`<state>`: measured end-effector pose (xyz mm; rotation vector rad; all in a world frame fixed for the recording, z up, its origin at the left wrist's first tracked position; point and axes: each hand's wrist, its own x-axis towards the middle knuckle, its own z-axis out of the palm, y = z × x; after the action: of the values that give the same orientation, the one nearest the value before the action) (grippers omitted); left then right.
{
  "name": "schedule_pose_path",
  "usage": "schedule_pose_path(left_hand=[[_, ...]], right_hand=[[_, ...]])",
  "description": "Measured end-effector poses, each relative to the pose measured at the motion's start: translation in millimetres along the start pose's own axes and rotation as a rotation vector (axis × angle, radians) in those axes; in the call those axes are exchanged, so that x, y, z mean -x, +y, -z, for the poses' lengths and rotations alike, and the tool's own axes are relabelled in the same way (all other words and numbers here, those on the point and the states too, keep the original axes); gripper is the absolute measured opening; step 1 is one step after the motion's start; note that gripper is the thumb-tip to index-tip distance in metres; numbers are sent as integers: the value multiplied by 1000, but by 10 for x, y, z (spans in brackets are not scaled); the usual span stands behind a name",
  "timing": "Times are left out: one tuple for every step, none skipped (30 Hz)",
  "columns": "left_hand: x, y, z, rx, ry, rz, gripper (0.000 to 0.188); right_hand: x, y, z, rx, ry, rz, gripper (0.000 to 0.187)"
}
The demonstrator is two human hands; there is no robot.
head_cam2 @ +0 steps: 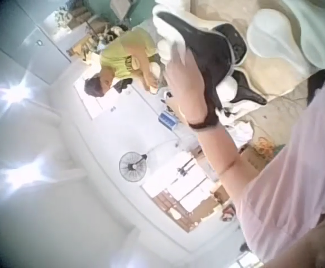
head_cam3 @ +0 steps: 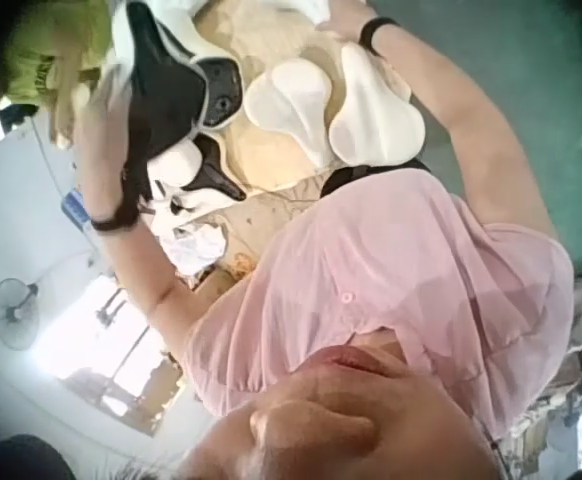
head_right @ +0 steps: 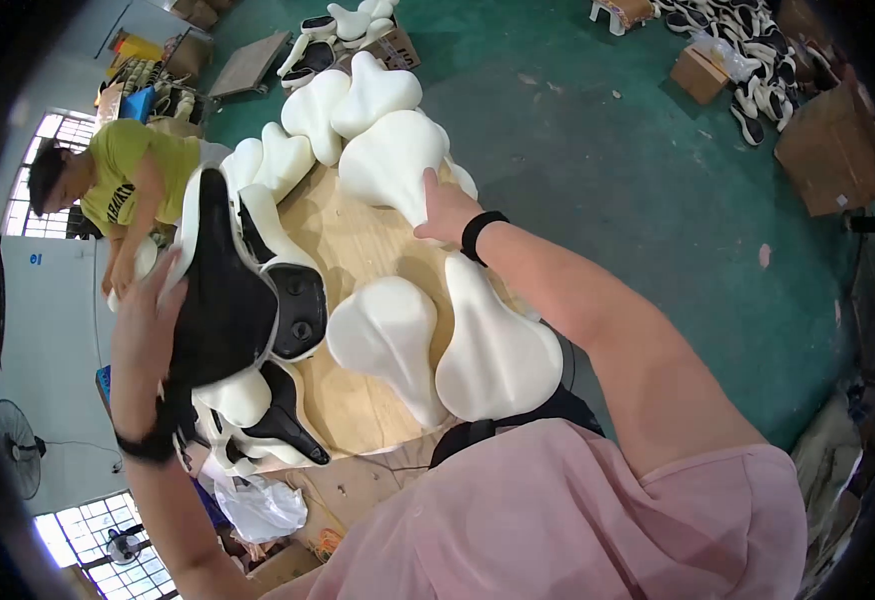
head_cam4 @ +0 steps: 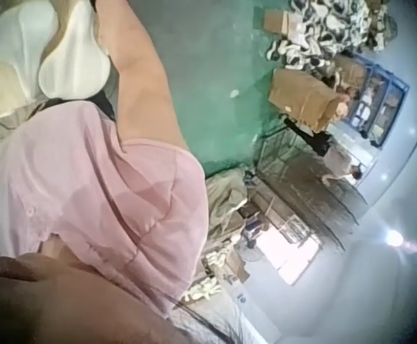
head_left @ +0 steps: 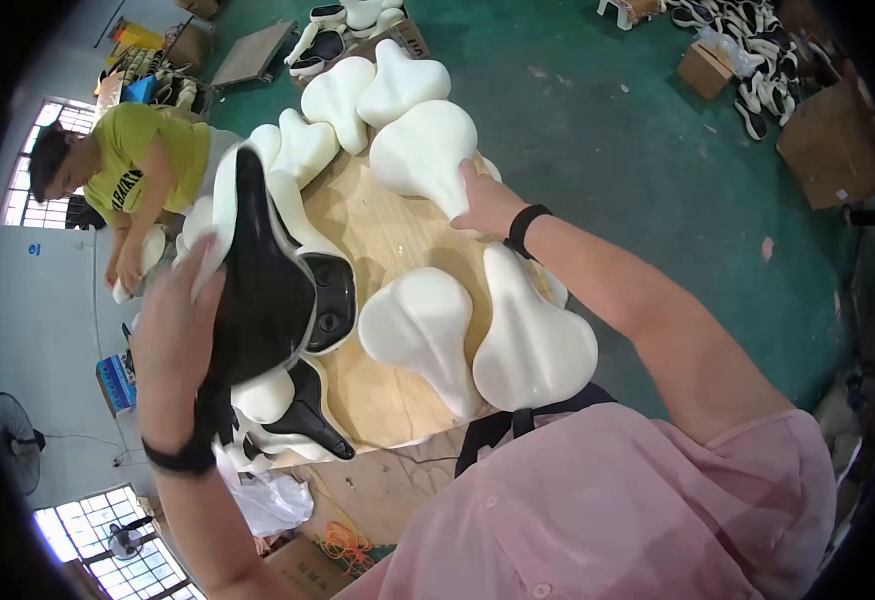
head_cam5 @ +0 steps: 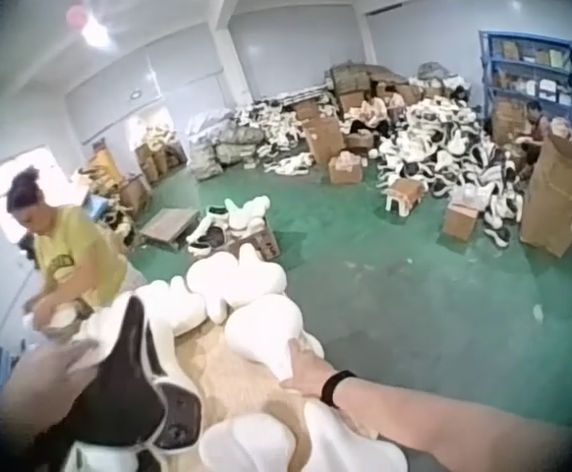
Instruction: Organizing and sorting bicycle seat cushions and finished seats in a workshop.
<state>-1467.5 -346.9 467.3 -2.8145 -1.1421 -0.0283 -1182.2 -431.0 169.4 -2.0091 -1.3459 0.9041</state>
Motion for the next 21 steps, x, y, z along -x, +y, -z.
schedule_pose_path(left_hand=[[-252,132,-76,-94,17,-8,37],[-472,217,-193,-195,35,-6,35],[-717,171,-450,-292,10,-40,34],[-886,82,-689,-402,-16,-54,32],[-1084,153,-867,-612,-138,-137,31],[-1296,311,-1026,-730,-243,-51,37],[-1470,590,-1083,-402,-147,74,52],[-1642,864,-1086,-326,-248,64,68],[-1768,999,-1088,-172,-361,9,72],[-1940,1181,-1117,-47,-570,12,73],[-1972,1267,-1164,-32,-592,-13,70],[-2019,1453,-1159,-12,-618,-56,67],[-2065,1320,-1273,110,-618,30,60],[-2108,1074,-1456,232,-613,116,53],[-2099,648,-1674,366,-423,-80,44],[-2094,428,-1832,417,-196,107,42],[-2030,289,-1961,340,-9,156,45],[-1891,183,-2084,194,21,30,53],[-1786,-293,-2236,185,-165,290,64],[-1768,-197,-2333,373,-311,393,72],[-1701,-43,-2414,544,-406,466,74]], right_hand=[[-15,53,-34,41,45,-4,104],[-32,49,-69,78,86,2,106],[-25,30,-59,81,89,10,106],[-13,-62,-81,5,35,-17,109],[-14,-128,-82,-65,-19,-51,113],[-24,-146,-111,-61,-13,-38,113],[-61,-66,-153,-42,0,-79,113],[-100,-6,-160,-24,15,-116,113],[-61,-49,-149,-70,42,-44,110],[-73,15,-150,-72,48,-50,110],[-91,68,-162,-114,110,-66,107],[-104,213,-119,-153,181,-99,104],[-70,134,-51,-162,177,-92,104],[-22,70,33,-318,56,-190,101],[19,-34,89,-474,-68,-279,99],[1,22,60,-485,-54,-285,99],[-48,130,-18,-385,13,-217,98],[-64,220,-55,-281,80,-156,97],[-75,17,-152,-258,64,-101,99],[-45,79,-137,-260,76,-126,99],[-3,94,-96,-184,82,-134,101]])
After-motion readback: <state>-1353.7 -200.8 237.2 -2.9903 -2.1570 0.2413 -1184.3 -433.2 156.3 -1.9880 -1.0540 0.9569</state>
